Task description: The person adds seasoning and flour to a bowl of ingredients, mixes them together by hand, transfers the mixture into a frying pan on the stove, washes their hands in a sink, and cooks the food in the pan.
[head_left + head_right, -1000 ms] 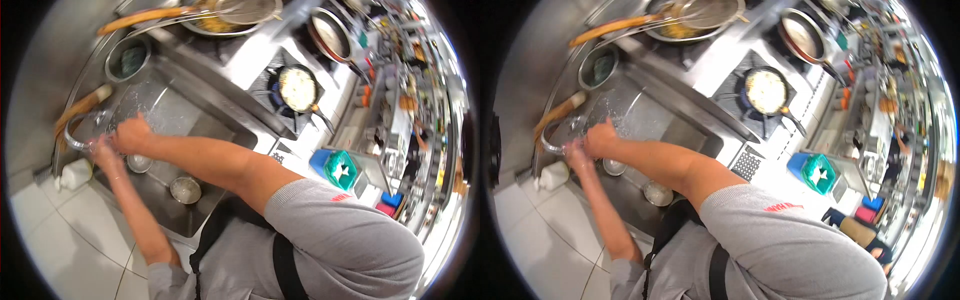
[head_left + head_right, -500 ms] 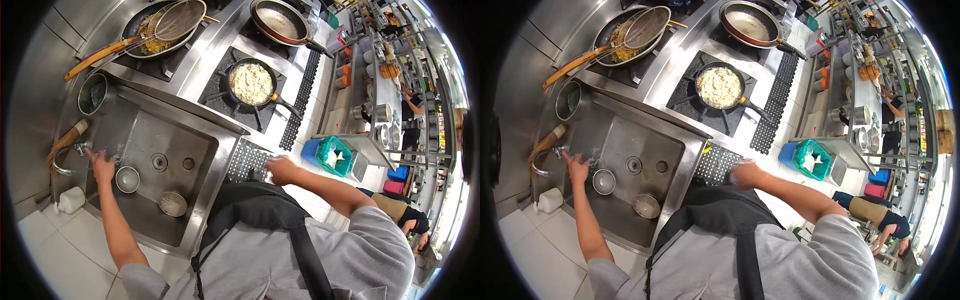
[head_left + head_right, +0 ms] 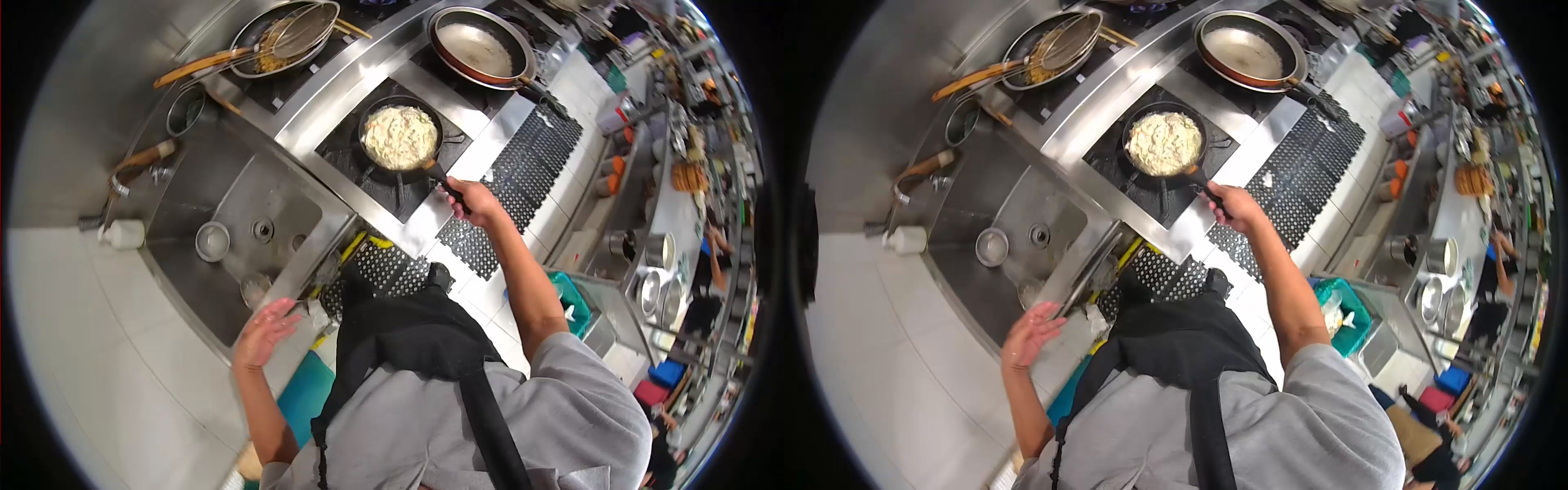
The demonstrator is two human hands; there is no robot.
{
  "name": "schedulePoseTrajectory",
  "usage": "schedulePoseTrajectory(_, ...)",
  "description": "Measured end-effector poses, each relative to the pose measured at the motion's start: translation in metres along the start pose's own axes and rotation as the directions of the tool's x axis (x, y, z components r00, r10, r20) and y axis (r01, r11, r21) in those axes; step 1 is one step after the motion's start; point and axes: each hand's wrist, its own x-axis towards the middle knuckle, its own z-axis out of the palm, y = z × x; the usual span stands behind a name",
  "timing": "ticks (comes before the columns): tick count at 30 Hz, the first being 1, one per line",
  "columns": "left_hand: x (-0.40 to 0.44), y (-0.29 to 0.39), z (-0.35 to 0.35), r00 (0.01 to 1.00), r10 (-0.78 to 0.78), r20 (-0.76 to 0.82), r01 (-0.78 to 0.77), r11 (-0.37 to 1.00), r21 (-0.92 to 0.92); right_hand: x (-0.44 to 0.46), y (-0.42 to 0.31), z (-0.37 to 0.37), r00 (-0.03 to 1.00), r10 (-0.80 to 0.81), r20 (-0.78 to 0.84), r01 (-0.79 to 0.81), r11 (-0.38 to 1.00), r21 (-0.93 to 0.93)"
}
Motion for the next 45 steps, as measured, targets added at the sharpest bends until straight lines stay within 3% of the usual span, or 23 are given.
schedulePoseTrajectory(2, -0.029, -0.066, 0.026, 0.987, -0.097, -0.126, 0.088, 0.993, -0.075, -0.01, -0.004, 0.019, 1.0, -0.007, -0.028, 0.01, 0.993, 0.12)
schedulePoseTrajectory(5, -0.077, -0.166, 0.03, 0.952, -0.255, -0.172, 0.231, 0.962, -0.145, -0.011, 0.018, 0.031, 0.981, -0.147, -0.131, 0.145, 0.989, -0.021)
schedulePoseTrajectory(6, -0.085, -0.176, 0.042, 0.94, -0.263, -0.215, 0.253, 0.965, -0.074, -0.011, 0.018, 0.036, 0.983, -0.105, -0.149, 0.103, 0.994, -0.02)
schedulePoseTrajectory(8, -0.117, -0.203, 0.069, 0.896, -0.323, -0.304, 0.355, 0.934, 0.053, 0.002, 0.03, 0.037, 0.946, -0.304, -0.117, 0.292, 0.95, -0.11)
schedulePoseTrajectory(9, -0.132, -0.211, 0.084, 0.869, -0.354, -0.345, 0.403, 0.912, 0.078, -0.004, 0.029, 0.042, 0.941, -0.303, -0.153, 0.287, 0.951, -0.115)
schedulePoseTrajectory(13, -0.154, -0.199, 0.145, 0.796, -0.366, -0.482, 0.473, 0.873, 0.118, -0.005, 0.04, 0.033, 0.925, -0.351, -0.144, 0.327, 0.93, -0.165)
schedulePoseTrajectory(16, -0.162, -0.221, 0.151, 0.765, -0.398, -0.507, 0.523, 0.843, 0.128, -0.005, 0.044, 0.015, 0.965, -0.237, -0.109, 0.219, 0.963, -0.16)
schedulePoseTrajectory(17, -0.163, -0.23, 0.149, 0.757, -0.408, -0.511, 0.538, 0.832, 0.133, -0.015, 0.04, 0.013, 0.935, -0.34, -0.103, 0.268, 0.866, -0.423)
schedulePoseTrajectory(20, -0.163, -0.253, 0.136, 0.74, -0.432, -0.516, 0.58, 0.798, 0.164, -0.001, 0.028, -0.013, 0.904, -0.427, -0.019, 0.294, 0.654, -0.697)
schedulePoseTrajectory(21, -0.162, -0.259, 0.129, 0.741, -0.433, -0.513, 0.586, 0.79, 0.179, -0.002, 0.017, -0.016, 0.895, -0.433, -0.104, 0.231, 0.651, -0.723)
schedulePoseTrajectory(22, -0.161, -0.262, 0.125, 0.739, -0.437, -0.512, 0.595, 0.781, 0.191, -0.018, 0.004, -0.01, 0.865, -0.492, -0.094, 0.235, 0.564, -0.792)
schedulePoseTrajectory(24, -0.158, -0.26, 0.118, 0.738, -0.428, -0.522, 0.598, 0.772, 0.213, -0.008, 0.016, -0.006, 0.884, -0.467, 0.038, 0.296, 0.493, -0.818)
schedulePoseTrajectory(28, -0.143, -0.201, 0.159, 0.701, -0.344, -0.625, 0.571, 0.795, 0.203, -0.016, -0.008, -0.013, 0.889, -0.453, -0.071, 0.167, 0.465, -0.869)
schedulePoseTrajectory(29, -0.138, -0.209, 0.144, 0.719, -0.339, -0.606, 0.568, 0.789, 0.234, -0.009, -0.001, -0.013, 0.901, -0.433, 0.008, 0.22, 0.442, -0.87)
schedulePoseTrajectory(32, -0.152, -0.273, 0.087, 0.749, -0.365, -0.552, 0.543, 0.816, 0.197, -0.003, -0.003, -0.026, 0.892, -0.445, -0.082, 0.159, 0.478, -0.864)
schedulePoseTrajectory(34, -0.143, -0.271, 0.083, 0.761, -0.36, -0.54, 0.524, 0.832, 0.183, -0.014, -0.009, -0.02, 0.921, -0.388, -0.032, 0.15, 0.43, -0.89)
schedulePoseTrajectory(38, -0.142, -0.263, 0.103, 0.654, -0.442, -0.614, 0.605, 0.793, 0.074, -0.018, 0.004, -0.036, 0.916, -0.401, -0.027, 0.171, 0.451, -0.876)
schedulePoseTrajectory(41, -0.142, -0.243, 0.131, 0.675, -0.44, -0.592, 0.633, 0.758, 0.159, -0.013, 0.004, -0.04, 0.905, -0.424, -0.021, 0.19, 0.448, -0.874)
schedulePoseTrajectory(43, -0.139, -0.255, 0.121, 0.672, -0.456, -0.584, 0.653, 0.736, 0.177, -0.021, -0.005, -0.036, 0.904, -0.428, -0.006, 0.188, 0.408, -0.893)
schedulePoseTrajectory(45, -0.133, -0.299, 0.093, 0.582, -0.538, -0.61, 0.708, 0.704, 0.054, -0.004, -0.001, -0.043, 0.872, -0.49, -0.001, 0.218, 0.389, -0.895)
